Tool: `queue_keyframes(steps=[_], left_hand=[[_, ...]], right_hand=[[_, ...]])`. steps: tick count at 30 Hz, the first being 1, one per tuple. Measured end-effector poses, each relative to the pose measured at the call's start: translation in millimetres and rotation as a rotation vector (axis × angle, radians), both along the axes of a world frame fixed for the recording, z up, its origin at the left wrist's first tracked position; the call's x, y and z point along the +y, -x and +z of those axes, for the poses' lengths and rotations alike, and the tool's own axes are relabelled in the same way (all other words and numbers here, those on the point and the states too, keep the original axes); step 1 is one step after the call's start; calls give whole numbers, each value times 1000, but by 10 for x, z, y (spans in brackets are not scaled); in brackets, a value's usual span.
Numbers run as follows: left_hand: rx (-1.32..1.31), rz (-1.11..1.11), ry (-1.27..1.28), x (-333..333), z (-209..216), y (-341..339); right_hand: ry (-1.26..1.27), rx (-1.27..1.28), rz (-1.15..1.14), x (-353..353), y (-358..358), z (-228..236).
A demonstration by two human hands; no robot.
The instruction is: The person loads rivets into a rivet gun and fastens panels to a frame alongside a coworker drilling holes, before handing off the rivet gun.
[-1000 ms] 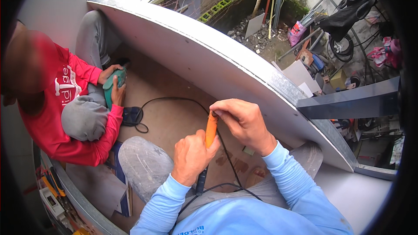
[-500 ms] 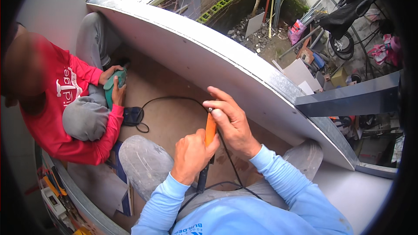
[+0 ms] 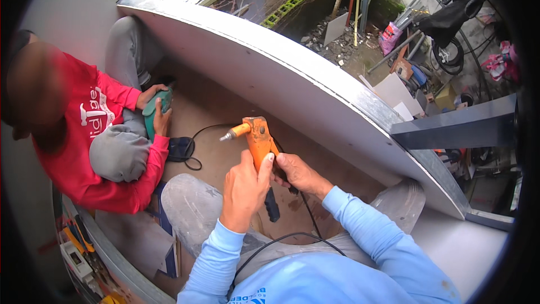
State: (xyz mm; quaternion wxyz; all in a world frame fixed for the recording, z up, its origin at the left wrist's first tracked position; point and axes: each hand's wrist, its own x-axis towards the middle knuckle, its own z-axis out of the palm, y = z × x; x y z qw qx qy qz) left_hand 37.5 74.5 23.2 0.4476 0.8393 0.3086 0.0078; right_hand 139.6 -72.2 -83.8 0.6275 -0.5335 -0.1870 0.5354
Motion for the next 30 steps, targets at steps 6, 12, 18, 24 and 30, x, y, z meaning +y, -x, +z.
queue_keyframes(steps=[6, 12, 18, 24, 30], left_hand=[[-174, 115, -71, 61, -223, -263], [-452, 693, 875, 114, -986, -531], [-410, 712, 1028, 400, -1464, -798], [-516, 606, 1184, 519, -1820, -1023], [-513, 532, 1187, 434, -1803, -1115]], right_hand=[[148, -241, -282, 138, 128, 193], [309, -1345, -200, 224, 233, 301], [439, -1476, -97, 74, 131, 258], [688, -1586, -26, 79, -37, 275], [748, -1581, -40, -6, -41, 165]])
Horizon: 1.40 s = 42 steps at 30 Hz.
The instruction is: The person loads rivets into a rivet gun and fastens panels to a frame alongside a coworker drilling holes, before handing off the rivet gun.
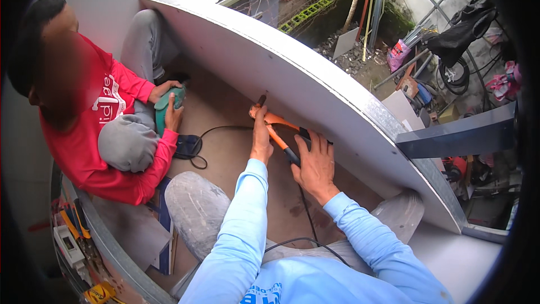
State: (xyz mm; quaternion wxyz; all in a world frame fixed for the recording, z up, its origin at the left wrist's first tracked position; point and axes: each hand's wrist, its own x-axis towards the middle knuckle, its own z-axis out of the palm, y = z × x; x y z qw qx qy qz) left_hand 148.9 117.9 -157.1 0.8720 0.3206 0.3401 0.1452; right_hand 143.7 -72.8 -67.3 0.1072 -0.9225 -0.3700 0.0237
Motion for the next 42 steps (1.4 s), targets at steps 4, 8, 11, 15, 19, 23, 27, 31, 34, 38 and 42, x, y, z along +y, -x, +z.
queue_keyframes(steps=[4, 8, 11, 15, 19, 23, 27, 31, 34, 38, 42], left_hand=[[-73, 39, 25, 22, 70, -37], [-122, -12, 11, 92, 2, -66], [-138, -13, 13, 70, -9, -80], [5, 7, -31, 37, -75, -16], [45, 229, -57, -372, 1, -83], [184, 206, -205, -401, -140, -96], [196, 229, -281, -324, -123, -88], [149, 273, -175, -328, -157, -56], [512, -83, -454, -423, -162, 161], [610, -236, -651, -206, 161, 444], [314, 384, -41, -625, 199, 194]], right_hand=[[13, 0, 7, 40, 1, 32], [-72, -27, -66, 77, 35, -148], [-60, 16, -162, 73, -32, -301], [64, 192, -158, 116, -231, -405], [64, 118, -78, -27, -457, -646], [4, 90, 32, -41, -547, -609], [-173, 474, 38, -51, -540, -355], [-313, 840, -110, 8, -589, -462], [-246, 614, -95, -40, -668, -576], [-298, 706, -145, -163, -861, -533], [-332, 802, -185, -84, -827, -501]])
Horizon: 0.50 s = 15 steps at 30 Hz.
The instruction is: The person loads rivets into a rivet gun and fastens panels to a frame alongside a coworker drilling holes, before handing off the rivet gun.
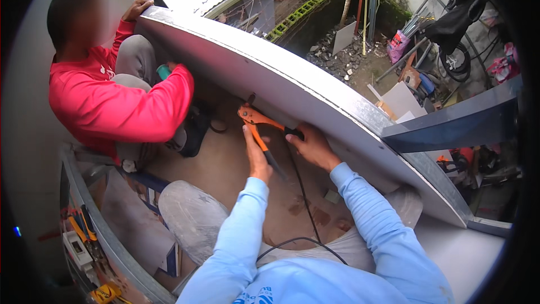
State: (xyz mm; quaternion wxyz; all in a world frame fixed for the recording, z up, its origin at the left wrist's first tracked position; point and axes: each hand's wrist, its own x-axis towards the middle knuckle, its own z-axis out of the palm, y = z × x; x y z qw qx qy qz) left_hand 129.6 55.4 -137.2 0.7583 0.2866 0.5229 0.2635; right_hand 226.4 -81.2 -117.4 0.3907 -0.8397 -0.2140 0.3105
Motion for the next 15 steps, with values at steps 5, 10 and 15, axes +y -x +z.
queue_keyframes(steps=[5, 10, 15], left_hand=[[-186, -425, 299, 210, -331, 25], [-285, -629, 256, 357, -389, 16], [-349, -618, 262, 391, -491, 7]], right_hand=[[-61, 326, -55, 42, -102, 43], [-222, 1176, -19, -117, -270, -40], [-345, 1846, 30, -195, -136, -508]])
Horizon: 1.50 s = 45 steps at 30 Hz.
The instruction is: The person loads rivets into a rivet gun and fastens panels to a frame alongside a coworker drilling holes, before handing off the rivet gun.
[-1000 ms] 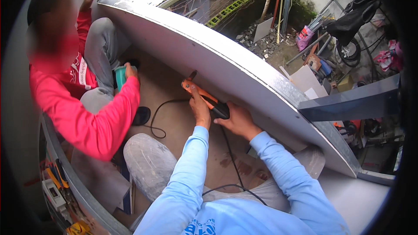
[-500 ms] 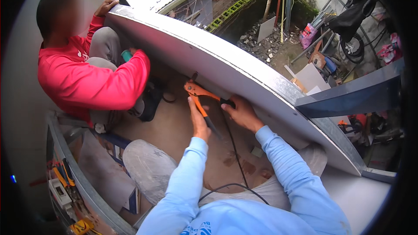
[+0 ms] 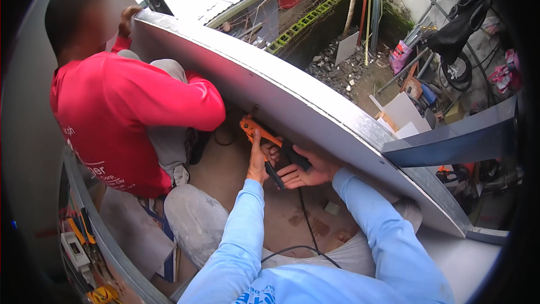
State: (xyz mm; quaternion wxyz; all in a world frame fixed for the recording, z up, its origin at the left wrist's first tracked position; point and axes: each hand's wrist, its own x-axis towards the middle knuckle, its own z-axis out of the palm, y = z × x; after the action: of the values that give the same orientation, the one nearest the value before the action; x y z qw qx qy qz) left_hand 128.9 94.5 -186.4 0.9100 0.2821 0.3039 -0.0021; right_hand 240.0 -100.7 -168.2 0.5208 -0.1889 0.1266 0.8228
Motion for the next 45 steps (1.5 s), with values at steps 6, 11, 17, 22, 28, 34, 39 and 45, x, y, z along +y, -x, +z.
queue_keyframes(steps=[6, 11, 17, 22, 28, 34, 39, 45], left_hand=[[29, 59, 9, -159, 69, -129], [61, 93, -45, 28, -5, 7], [134, 384, -189, -273, 306, -323], [283, 404, -302, -275, 177, -355], [547, 206, -679, -222, 54, -148], [583, -96, -1207, 203, 169, 260], [297, 233, -64, -136, 298, 42], [59, 81, 45, 28, 195, -19]], right_hand=[[-163, -50, 208, -6, -243, -22], [-154, -142, 175, 194, 6, 214], [-118, -297, -67, 106, 190, -105], [58, -534, -80, 173, 170, 40], [169, -1770, -112, 124, 241, 65], [227, -1373, -81, 34, -31, 259], [209, -1143, -70, 165, 89, 253], [50, -275, 46, 139, -142, 303]])
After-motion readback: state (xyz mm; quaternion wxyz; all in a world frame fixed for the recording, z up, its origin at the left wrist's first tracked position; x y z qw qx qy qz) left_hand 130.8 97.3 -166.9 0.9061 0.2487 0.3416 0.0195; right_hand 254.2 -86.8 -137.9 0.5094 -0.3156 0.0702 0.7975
